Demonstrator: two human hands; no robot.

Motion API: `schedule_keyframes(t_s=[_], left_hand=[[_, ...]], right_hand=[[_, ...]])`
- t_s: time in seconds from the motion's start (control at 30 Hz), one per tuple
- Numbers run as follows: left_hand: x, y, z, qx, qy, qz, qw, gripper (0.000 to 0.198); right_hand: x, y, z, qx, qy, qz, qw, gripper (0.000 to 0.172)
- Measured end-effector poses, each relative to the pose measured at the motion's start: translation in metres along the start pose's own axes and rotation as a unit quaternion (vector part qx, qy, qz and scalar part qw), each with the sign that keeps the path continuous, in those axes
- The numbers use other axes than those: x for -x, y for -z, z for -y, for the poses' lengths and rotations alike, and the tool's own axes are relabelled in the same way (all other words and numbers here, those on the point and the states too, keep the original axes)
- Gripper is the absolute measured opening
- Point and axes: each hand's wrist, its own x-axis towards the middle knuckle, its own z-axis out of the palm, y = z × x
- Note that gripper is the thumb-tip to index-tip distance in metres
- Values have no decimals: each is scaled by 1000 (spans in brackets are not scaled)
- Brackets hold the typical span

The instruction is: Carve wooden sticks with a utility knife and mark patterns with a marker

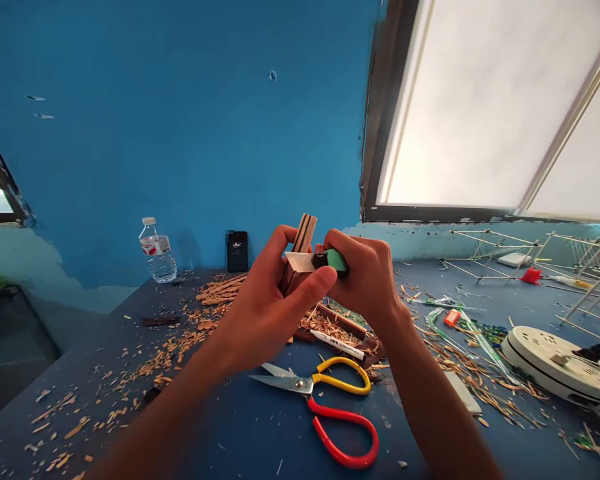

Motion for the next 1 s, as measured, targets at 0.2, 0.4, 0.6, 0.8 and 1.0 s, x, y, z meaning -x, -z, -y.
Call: schedule_keyframes(t_s=[0.2,0.4,0.6,0.8,1.0], left_hand=[[-2,-10,8,-73,-55,-67,994,24],[-15,-16,28,-62,-41,-142,987,31],[-47,-10,70,-88,-40,-231,968,29],[-72,-3,103,-136,-11,-267,954,28],[-75,-4,110,-144,47,-195,969,29]], right_hand=[[1,3,4,70,-45,-26,996,13],[-3,-15,4,136,-116,6,984,19],[-7,-52,-6,156,-177,81,968,27],[-2,-78,-23,159,-220,144,951,30],[-6,-81,-58,148,-297,152,931,31]])
